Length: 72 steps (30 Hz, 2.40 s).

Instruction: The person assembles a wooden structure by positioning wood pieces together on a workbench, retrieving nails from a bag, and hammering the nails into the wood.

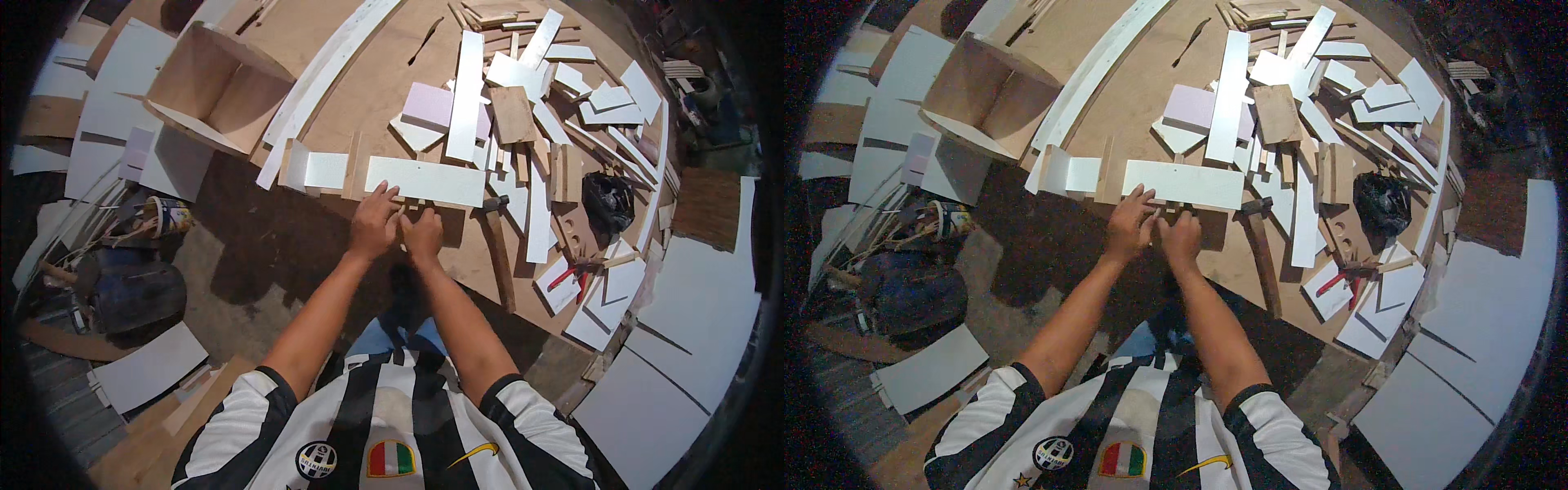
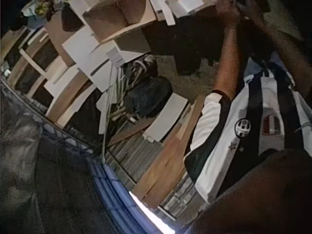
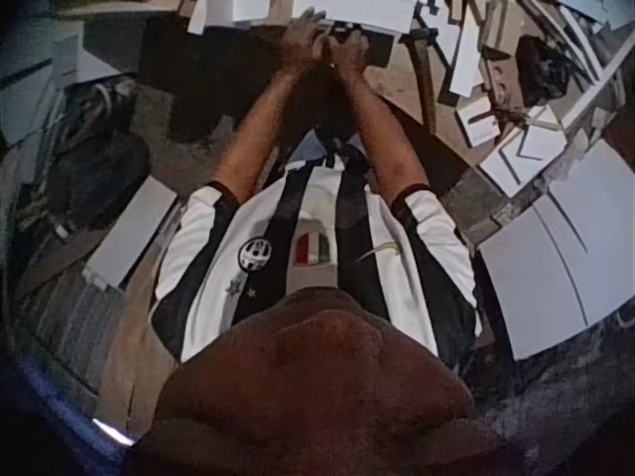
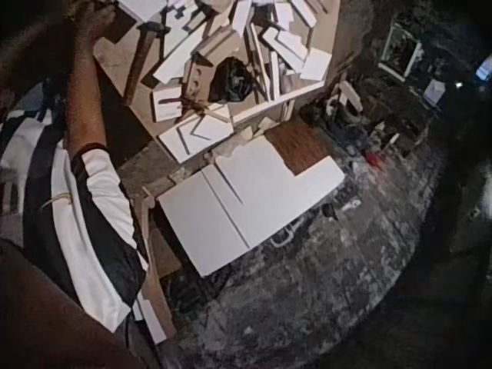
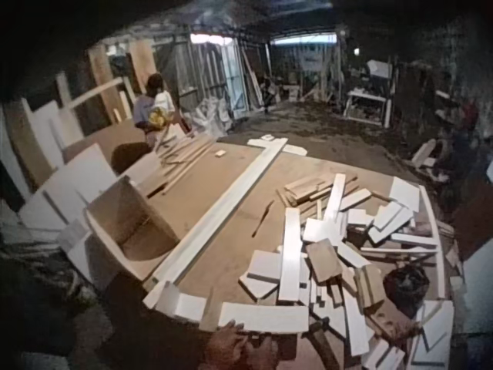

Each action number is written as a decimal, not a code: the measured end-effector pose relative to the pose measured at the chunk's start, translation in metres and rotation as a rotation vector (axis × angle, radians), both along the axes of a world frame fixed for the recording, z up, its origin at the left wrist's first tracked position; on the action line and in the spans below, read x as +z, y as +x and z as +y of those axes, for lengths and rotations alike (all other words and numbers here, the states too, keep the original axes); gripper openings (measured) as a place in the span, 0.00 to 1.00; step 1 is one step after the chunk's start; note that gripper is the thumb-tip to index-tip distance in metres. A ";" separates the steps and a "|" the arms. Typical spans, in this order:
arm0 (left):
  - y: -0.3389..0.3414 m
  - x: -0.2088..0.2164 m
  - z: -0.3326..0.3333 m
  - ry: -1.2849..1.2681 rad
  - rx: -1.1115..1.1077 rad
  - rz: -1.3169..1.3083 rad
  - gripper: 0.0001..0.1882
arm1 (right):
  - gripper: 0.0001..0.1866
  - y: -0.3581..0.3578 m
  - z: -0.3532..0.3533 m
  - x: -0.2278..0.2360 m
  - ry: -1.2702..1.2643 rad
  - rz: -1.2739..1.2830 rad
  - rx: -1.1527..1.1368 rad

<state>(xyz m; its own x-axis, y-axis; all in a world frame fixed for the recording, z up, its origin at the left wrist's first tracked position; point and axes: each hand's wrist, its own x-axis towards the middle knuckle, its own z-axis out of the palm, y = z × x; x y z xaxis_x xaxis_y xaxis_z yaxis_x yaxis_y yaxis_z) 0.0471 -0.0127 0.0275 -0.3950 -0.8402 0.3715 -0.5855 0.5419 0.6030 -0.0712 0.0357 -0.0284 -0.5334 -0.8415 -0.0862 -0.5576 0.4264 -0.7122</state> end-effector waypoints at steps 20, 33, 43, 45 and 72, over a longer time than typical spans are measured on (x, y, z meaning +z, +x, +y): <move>0.007 -0.016 -0.005 0.003 -0.032 -0.017 0.07 | 0.17 -0.006 -0.014 -0.002 0.162 0.145 0.136; 0.006 -0.012 -0.007 -0.016 -0.043 -0.002 0.12 | 0.17 -0.013 -0.013 -0.016 0.097 0.231 0.198; 0.007 -0.018 -0.004 -0.014 -0.050 -0.013 0.21 | 0.15 -0.018 -0.011 -0.031 0.090 0.293 0.218; 0.004 -0.018 -0.003 -0.002 -0.030 0.019 0.15 | 0.15 -0.021 -0.011 -0.034 0.097 0.319 0.220; -0.001 -0.022 -0.003 -0.075 0.022 0.016 0.08 | 0.14 -0.002 -0.017 -0.019 0.128 0.231 0.066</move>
